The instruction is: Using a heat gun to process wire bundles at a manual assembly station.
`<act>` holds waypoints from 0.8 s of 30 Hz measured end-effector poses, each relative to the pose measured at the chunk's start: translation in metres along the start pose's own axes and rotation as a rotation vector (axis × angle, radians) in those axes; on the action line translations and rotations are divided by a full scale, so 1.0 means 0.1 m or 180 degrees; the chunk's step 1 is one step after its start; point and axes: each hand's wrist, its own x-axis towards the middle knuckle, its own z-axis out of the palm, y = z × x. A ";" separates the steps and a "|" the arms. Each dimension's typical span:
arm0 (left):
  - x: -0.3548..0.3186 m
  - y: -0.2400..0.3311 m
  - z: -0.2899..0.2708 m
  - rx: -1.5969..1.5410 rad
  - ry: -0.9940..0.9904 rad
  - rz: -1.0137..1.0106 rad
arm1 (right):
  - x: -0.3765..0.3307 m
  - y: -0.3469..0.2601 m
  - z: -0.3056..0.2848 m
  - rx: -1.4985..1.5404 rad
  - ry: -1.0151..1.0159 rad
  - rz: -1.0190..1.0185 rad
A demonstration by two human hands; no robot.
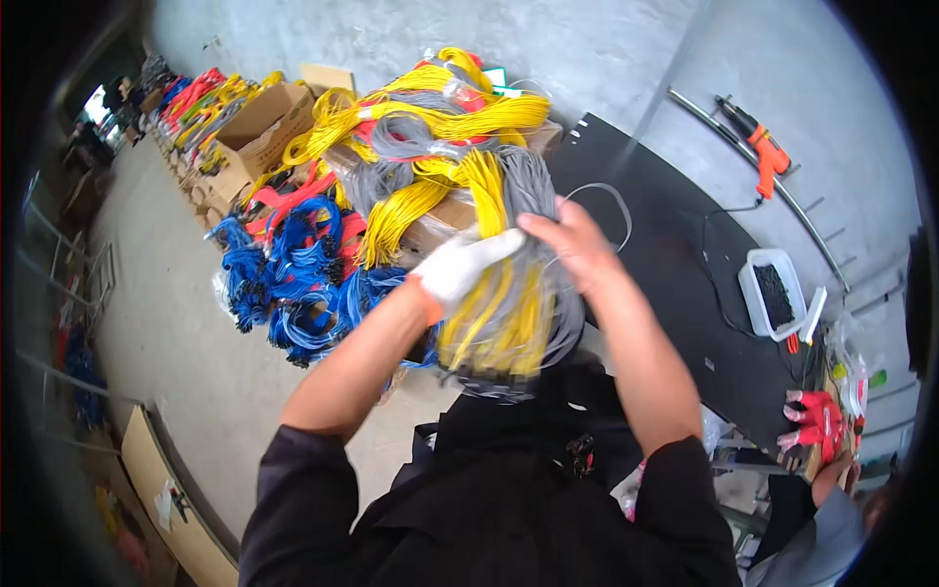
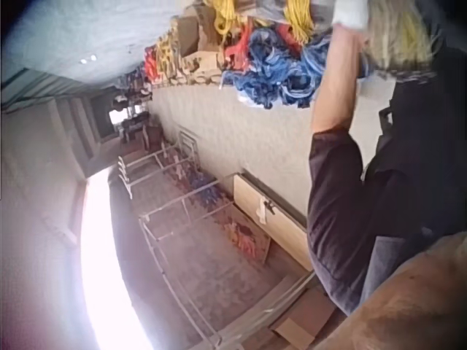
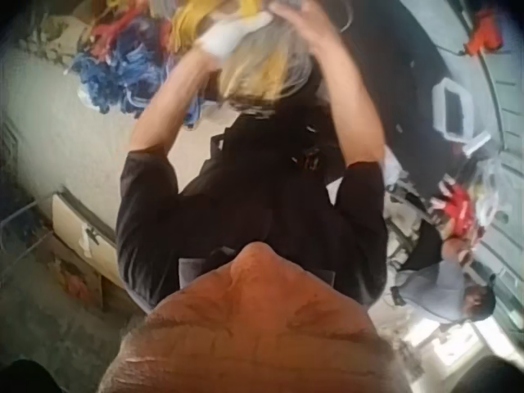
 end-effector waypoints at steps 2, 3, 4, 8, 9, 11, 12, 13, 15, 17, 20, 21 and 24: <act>0.67 -0.42 0.21 -0.0014 -0.0251 -0.0230 | 0.09 0.26 -0.80 -0.0872 -0.0347 0.0575; 0.85 -0.67 0.34 0.0096 0.0091 -0.0373 | -0.01 0.25 -0.93 -0.1207 -0.0097 0.1335; 1.02 -0.87 0.50 0.0241 0.0362 -0.0499 | -0.11 0.52 -1.18 -0.1566 0.0353 0.1412; 1.43 -1.30 0.34 0.0062 0.0213 -0.0713 | -0.33 0.88 -1.77 -0.1608 -0.0294 0.1854; 1.40 -1.28 0.32 0.0212 0.0241 -0.0762 | -0.42 0.84 -1.78 -0.1405 -0.0283 0.1915; 1.27 -1.11 0.44 0.0278 0.0223 -0.0688 | -0.47 0.81 -1.82 -0.1274 -0.0287 0.1936; 1.32 -1.19 0.41 0.0311 0.0215 -0.0704 | -0.51 0.83 -1.78 -0.1244 -0.0267 0.1928; 1.36 -1.26 0.26 -0.0045 0.0119 -0.0497 | -0.48 0.83 -1.58 -0.1090 -0.0160 0.1662; 1.32 -1.18 0.31 -0.0504 -0.0158 -0.0184 | -0.44 0.76 -1.47 -0.0500 -0.0222 0.1649; 1.27 -0.88 0.36 -0.0106 -0.0281 -0.0250 | -0.39 0.76 -1.45 -0.0172 -0.0178 0.1618; 1.24 -0.27 0.22 0.1782 -0.0749 -0.0129 | -0.21 0.80 -1.32 0.0017 0.0121 0.1513; 1.27 -0.13 0.20 0.1955 -0.0621 -0.0216 | -0.15 0.85 -1.22 0.0431 0.0221 0.1401; 1.34 0.04 0.09 0.2844 -0.0425 -0.0423 | -0.06 0.96 -0.80 0.1638 0.0116 0.1062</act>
